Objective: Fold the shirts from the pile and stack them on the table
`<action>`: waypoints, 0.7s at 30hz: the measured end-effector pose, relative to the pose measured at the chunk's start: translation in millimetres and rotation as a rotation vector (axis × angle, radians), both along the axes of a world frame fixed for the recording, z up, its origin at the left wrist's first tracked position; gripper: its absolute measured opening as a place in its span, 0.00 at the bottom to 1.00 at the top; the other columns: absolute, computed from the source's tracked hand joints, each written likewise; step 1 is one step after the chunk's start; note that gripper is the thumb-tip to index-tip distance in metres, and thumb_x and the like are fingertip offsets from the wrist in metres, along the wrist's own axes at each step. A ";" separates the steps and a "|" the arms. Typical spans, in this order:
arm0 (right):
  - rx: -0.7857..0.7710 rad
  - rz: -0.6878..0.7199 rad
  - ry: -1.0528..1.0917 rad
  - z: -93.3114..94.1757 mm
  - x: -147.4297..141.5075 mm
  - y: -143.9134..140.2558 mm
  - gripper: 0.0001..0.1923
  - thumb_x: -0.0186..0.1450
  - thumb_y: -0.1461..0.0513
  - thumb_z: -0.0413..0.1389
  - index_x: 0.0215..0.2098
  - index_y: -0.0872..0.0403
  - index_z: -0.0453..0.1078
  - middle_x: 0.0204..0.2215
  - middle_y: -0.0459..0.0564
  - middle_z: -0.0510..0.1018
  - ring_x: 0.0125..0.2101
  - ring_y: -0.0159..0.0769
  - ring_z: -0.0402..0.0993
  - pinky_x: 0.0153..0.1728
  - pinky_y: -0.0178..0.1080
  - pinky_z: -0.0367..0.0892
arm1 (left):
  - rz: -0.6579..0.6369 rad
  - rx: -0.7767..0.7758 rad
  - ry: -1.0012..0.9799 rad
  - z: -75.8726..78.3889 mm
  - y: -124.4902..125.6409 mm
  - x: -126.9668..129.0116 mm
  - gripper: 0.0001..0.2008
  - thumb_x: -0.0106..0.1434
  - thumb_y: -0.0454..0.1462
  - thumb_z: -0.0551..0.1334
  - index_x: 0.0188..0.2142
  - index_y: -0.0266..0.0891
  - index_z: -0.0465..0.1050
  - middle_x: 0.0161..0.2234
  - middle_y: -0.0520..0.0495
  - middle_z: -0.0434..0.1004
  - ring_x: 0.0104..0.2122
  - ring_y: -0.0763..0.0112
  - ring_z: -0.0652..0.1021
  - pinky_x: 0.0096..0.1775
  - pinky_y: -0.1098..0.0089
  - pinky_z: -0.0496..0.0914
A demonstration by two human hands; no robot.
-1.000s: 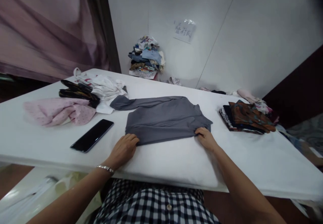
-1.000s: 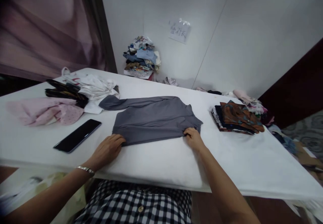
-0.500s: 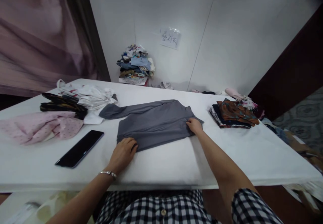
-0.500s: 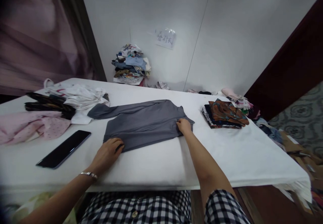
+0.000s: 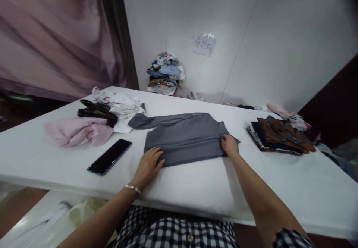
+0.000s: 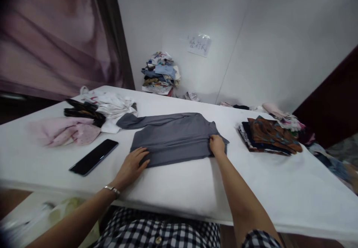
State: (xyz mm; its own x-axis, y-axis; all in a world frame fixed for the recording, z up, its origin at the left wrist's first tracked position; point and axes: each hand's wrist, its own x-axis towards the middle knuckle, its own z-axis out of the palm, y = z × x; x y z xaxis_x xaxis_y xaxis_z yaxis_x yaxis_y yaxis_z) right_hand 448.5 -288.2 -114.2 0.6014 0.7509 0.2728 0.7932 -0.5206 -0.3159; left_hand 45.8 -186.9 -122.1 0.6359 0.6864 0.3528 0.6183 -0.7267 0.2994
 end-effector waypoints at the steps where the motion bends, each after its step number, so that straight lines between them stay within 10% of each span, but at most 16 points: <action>1: 0.041 0.049 -0.021 0.5 -3.4 0.2 0.16 0.64 0.62 0.48 0.43 0.55 0.75 0.43 0.57 0.78 0.44 0.41 0.73 0.46 0.41 0.66 | 0.013 -0.007 0.044 0.1 -2.8 0.4 0.17 0.65 0.41 0.57 0.51 0.37 0.72 0.57 0.38 0.71 0.59 0.53 0.67 0.58 0.49 0.62; 6: 0.205 0.441 -0.072 -18.1 -17.5 -0.5 0.22 0.66 0.53 0.48 0.50 0.57 0.72 0.54 0.60 0.72 0.56 0.46 0.65 0.57 0.50 0.60 | -0.017 -0.047 0.183 6.2 -21.4 7.1 0.20 0.66 0.42 0.55 0.55 0.37 0.69 0.62 0.38 0.64 0.63 0.53 0.61 0.62 0.48 0.55; 21: -0.044 0.357 -0.074 -53.9 -3.3 2.4 0.23 0.67 0.54 0.43 0.52 0.51 0.72 0.58 0.56 0.70 0.61 0.50 0.60 0.55 0.55 0.61 | -0.088 -0.168 0.166 3.1 -41.8 13.8 0.27 0.66 0.49 0.54 0.60 0.40 0.64 0.63 0.38 0.61 0.64 0.54 0.60 0.62 0.46 0.53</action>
